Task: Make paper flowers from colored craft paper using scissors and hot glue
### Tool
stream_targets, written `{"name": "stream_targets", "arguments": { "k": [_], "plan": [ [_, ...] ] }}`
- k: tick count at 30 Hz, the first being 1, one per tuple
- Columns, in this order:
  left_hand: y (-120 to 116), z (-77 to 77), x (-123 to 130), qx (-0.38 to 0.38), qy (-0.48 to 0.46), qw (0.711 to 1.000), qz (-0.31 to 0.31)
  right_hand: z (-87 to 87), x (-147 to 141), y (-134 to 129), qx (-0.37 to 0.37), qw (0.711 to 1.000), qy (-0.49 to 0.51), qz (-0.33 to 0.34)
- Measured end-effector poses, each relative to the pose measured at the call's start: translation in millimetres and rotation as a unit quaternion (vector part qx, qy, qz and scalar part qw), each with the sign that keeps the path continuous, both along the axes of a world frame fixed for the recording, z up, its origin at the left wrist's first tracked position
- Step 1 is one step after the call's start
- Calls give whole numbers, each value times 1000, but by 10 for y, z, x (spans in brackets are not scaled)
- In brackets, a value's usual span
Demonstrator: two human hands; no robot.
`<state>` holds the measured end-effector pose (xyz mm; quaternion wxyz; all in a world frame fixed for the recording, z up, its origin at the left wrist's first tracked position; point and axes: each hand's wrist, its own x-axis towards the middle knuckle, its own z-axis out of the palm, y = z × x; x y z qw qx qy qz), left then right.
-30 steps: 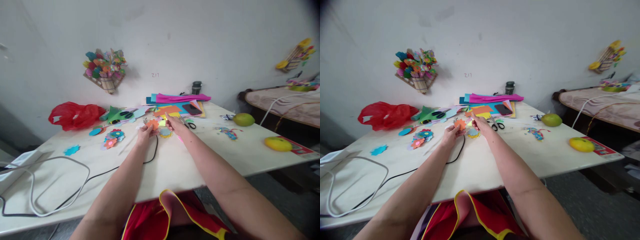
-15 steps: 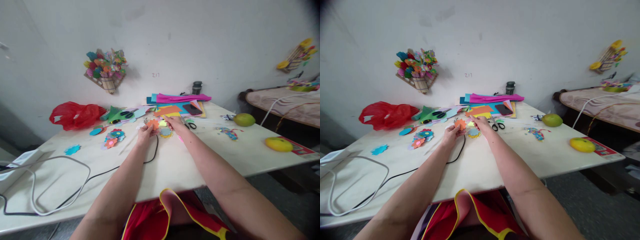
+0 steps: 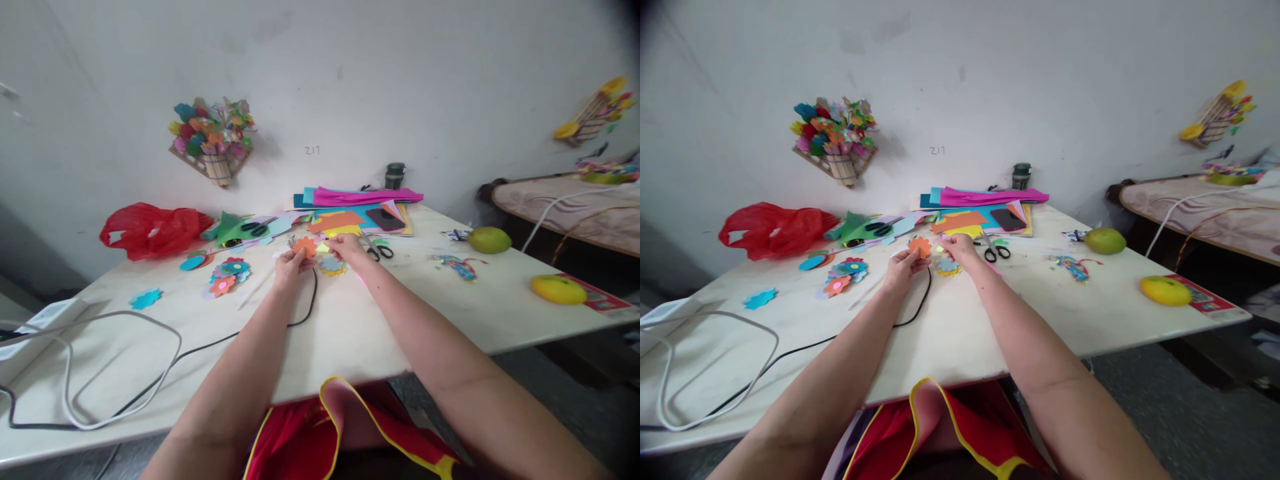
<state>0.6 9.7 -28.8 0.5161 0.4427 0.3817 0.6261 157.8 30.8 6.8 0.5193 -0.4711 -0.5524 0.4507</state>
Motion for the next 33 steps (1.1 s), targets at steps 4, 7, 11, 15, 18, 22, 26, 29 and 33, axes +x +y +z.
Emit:
{"name": "stream_targets", "arguments": {
  "k": [4,7,11,15,18,22,26,29,33],
  "plan": [
    [-1,3,4,0,-6,1000,-4,-18,-24,-5,2,1000,-8,16],
    [-3,5,6,0,-6,1000,-4,-39,-27,14,-9,1000,11,17],
    [-10,7,8,3,-4,1000,-7,-46,-22,25,-8,998,50,34],
    [-6,5,10,0,-8,1000,-8,-29,-27,8,-18,996,70,44],
    [0,4,11,-2,-13,1000,-8,-23,-29,1,-18,996,75,51],
    [-5,11,10,-3,-16,1000,-14,-21,-6,-9,-18,996,72,57],
    [-23,21,10,-3,-15,1000,-17,-5,22,-32,-17,994,87,56],
    [-34,29,11,-4,-15,1000,-18,-7,26,-38,-15,994,88,65],
    [-35,30,12,-3,-13,1000,-19,-36,16,-6,-23,993,79,80]
  ]
}}
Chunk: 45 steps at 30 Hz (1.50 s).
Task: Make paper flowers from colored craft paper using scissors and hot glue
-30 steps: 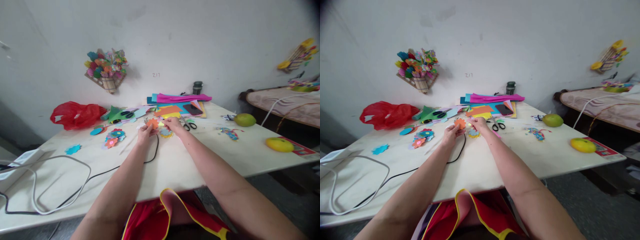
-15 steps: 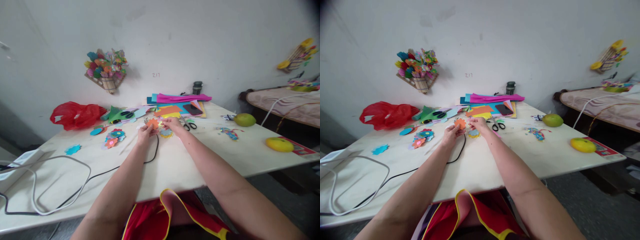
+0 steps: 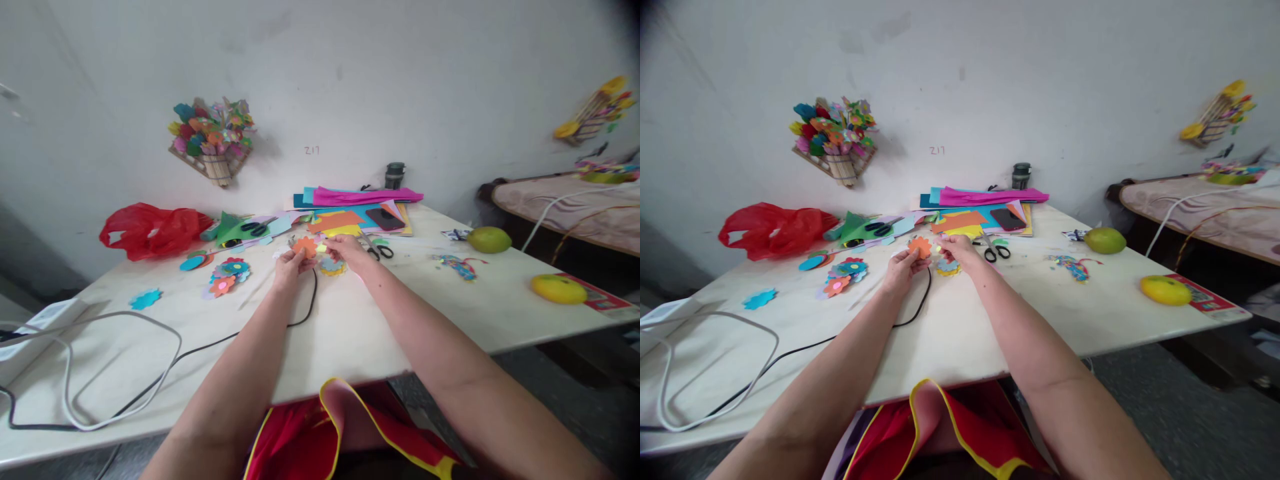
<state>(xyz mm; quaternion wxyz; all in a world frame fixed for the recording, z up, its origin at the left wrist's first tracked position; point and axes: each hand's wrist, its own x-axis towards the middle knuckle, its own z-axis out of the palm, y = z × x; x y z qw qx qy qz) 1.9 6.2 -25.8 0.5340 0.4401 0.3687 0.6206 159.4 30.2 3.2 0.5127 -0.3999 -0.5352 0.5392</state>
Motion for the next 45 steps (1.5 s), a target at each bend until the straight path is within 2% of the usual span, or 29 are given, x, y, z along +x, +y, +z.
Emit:
{"name": "stream_targets", "arguments": {
  "k": [7,17,27,34,45],
  "plan": [
    [4,-8,-5,7,0,1000,0,3,3,19,-28,999,10,-31],
    [11,-11,-6,6,0,1000,3,-49,18,44,-1,1000,7,20],
    [9,-5,-3,8,-6,1000,0,0,14,2,-43,994,78,67],
    [10,1,-8,12,-2,1000,7,-23,22,25,-38,992,92,75],
    [36,-22,-14,12,-7,1000,9,-41,23,33,-25,996,61,63]
  ]
}}
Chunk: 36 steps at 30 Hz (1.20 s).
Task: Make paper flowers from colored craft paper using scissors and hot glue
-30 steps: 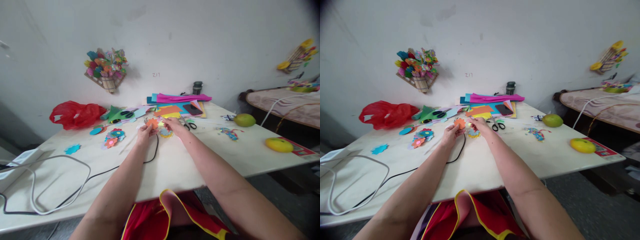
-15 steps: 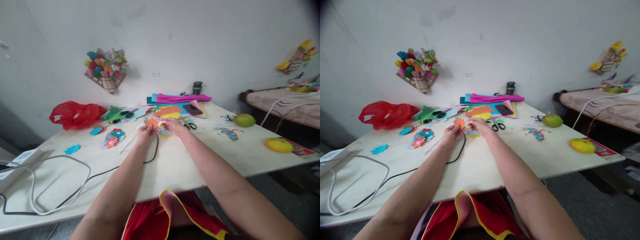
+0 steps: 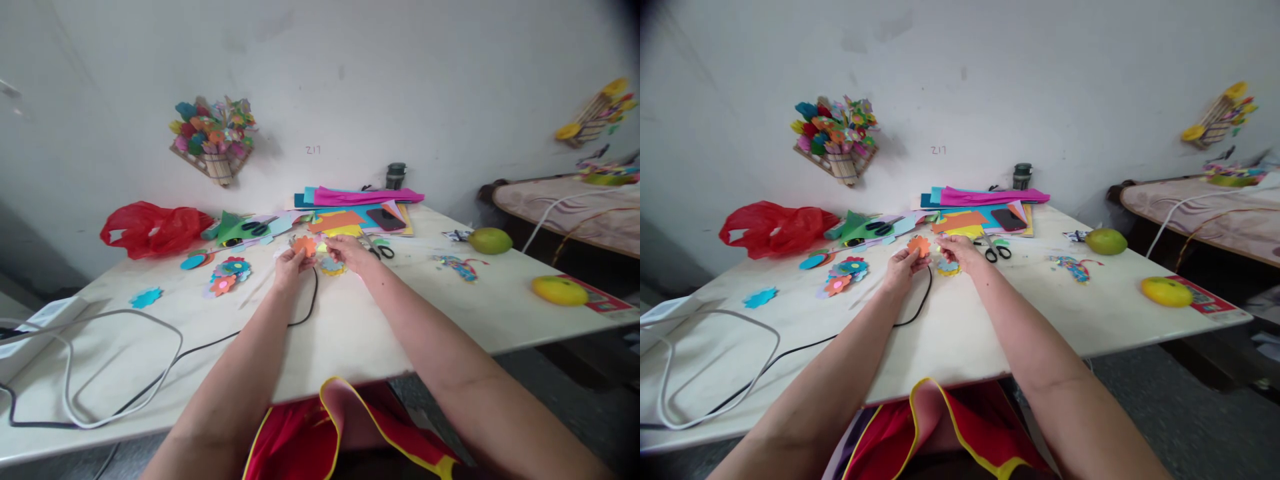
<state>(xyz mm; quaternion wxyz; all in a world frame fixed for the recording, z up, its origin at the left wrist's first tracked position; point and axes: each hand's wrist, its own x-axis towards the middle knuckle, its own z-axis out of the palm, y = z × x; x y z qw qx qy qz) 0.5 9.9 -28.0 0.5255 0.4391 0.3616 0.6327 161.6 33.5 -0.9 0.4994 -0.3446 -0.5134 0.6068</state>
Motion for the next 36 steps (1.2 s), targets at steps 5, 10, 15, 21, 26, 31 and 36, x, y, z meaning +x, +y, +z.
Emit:
{"name": "stream_targets", "arguments": {
  "k": [5,10,15,21,26,31,36],
  "plan": [
    [9,-2,-1,-4,-6,1000,3,-3,-7,8,-17,1000,12,-2],
    [0,10,-2,-5,-11,1000,7,36,-39,-33,-28,999,1,-16],
    [1,22,-29,-4,-18,1000,18,36,-60,-47,6,998,-43,-45],
    [-23,124,-83,-8,-67,996,65,-26,-77,25,50,986,-125,-101],
    [6,246,-89,-28,-74,992,95,-114,-129,135,97,964,-206,-138],
    [30,251,-102,-51,-53,991,109,-149,-194,183,203,889,-375,-164],
    [17,183,-214,-72,-53,989,118,-105,-278,160,222,773,-567,-178]
  ]
}}
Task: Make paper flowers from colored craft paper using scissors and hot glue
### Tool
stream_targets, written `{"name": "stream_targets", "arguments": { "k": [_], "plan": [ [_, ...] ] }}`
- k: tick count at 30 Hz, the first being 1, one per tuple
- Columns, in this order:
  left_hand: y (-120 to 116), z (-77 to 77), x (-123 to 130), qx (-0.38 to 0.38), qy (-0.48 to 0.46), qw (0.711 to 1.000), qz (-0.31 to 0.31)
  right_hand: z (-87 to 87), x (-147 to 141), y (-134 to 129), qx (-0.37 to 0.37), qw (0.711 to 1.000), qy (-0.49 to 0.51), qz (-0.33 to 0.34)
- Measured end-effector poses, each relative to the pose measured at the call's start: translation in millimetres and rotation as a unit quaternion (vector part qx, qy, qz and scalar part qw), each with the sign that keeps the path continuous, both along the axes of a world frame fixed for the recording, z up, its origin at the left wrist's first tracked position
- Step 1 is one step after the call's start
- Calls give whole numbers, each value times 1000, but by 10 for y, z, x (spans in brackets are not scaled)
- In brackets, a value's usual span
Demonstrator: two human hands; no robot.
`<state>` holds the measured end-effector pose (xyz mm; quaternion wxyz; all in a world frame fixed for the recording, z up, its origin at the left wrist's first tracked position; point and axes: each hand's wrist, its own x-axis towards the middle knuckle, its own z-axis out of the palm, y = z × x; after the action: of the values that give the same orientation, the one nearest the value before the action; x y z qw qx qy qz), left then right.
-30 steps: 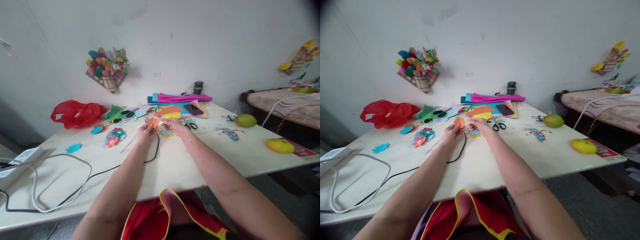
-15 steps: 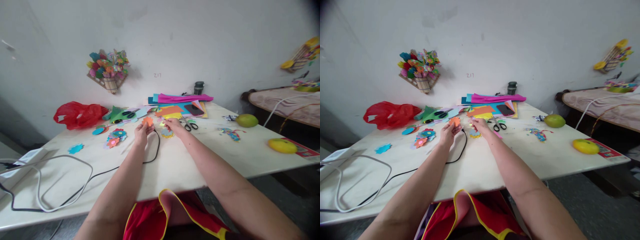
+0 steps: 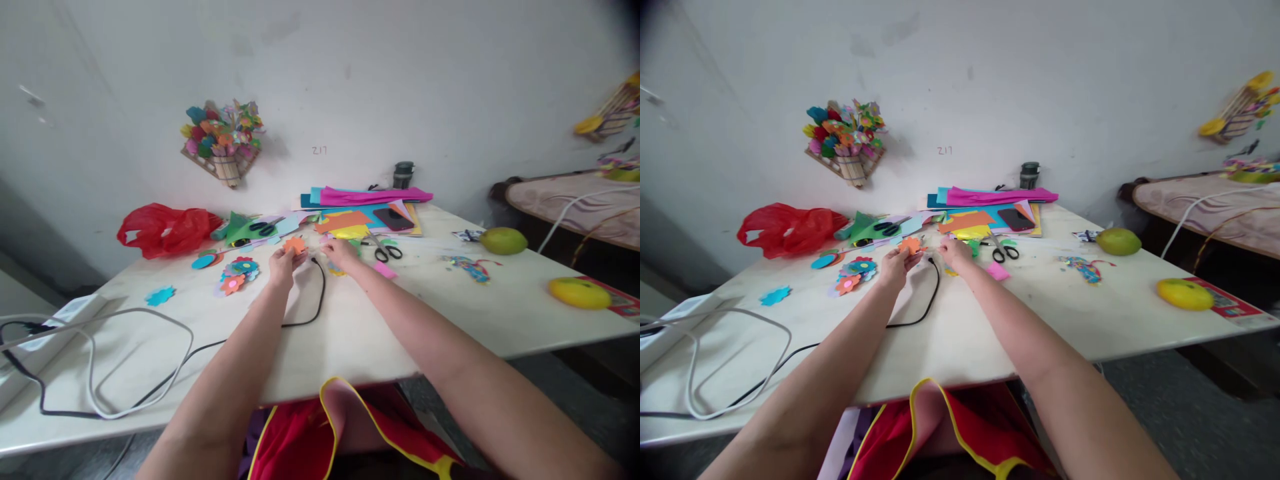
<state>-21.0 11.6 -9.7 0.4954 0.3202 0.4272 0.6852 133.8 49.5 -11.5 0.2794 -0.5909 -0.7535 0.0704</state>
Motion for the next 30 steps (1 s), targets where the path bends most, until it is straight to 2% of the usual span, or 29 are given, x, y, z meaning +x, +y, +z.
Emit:
{"name": "stream_targets", "arguments": {
  "k": [4,10,15,20,23,28,30],
  "plan": [
    [8,-23,-103,25,-11,1000,8,-14,-58,61,-28,998,-62,6],
    [-6,-16,-123,48,-34,998,20,-38,-133,106,-21,988,-145,43],
    [-32,62,-168,45,-35,998,21,71,-102,57,-48,992,-111,32],
    [-32,156,-240,54,-59,996,36,249,-65,67,-1,998,-47,38],
    [-30,210,-264,66,-64,995,42,297,-196,44,3,996,-66,56],
    [-63,271,-279,79,-64,994,47,272,-555,-55,-6,974,-197,109],
    [-78,282,-279,79,-51,994,48,248,-655,-57,-26,970,-227,86]
  ]
}}
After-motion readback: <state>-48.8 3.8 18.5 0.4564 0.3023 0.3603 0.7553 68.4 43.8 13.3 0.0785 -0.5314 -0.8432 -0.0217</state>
